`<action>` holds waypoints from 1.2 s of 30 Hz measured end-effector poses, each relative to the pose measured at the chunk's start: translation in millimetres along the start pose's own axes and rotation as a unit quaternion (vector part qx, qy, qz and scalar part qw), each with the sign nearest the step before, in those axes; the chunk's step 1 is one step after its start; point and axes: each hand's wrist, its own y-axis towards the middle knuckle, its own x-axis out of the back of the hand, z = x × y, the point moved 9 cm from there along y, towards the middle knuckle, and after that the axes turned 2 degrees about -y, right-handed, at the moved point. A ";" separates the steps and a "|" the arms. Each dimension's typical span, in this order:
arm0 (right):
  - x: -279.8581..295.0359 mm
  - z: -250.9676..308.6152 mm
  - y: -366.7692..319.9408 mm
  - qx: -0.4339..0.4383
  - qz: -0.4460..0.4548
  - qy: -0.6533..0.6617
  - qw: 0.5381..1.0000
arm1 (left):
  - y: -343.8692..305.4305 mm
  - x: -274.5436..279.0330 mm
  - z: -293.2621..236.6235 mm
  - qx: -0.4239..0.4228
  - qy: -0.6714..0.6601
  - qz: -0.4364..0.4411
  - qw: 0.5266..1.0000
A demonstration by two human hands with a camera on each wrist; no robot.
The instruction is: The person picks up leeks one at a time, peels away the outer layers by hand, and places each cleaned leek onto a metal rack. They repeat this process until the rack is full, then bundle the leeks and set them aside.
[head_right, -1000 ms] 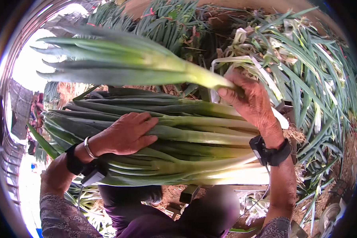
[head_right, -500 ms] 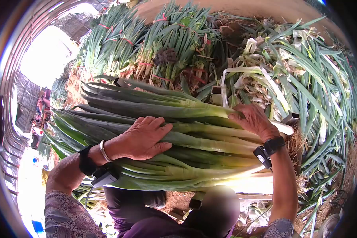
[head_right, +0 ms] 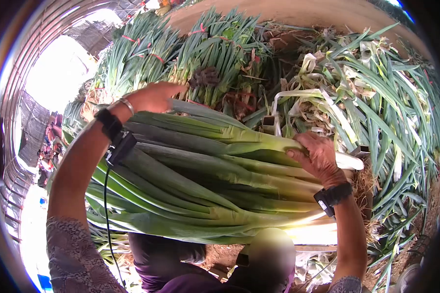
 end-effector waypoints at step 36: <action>-20.8 -22.0 -5.0 -0.045 0.062 -0.045 0.996 | 2.6 -9.2 -131.7 -0.111 0.027 0.179 0.977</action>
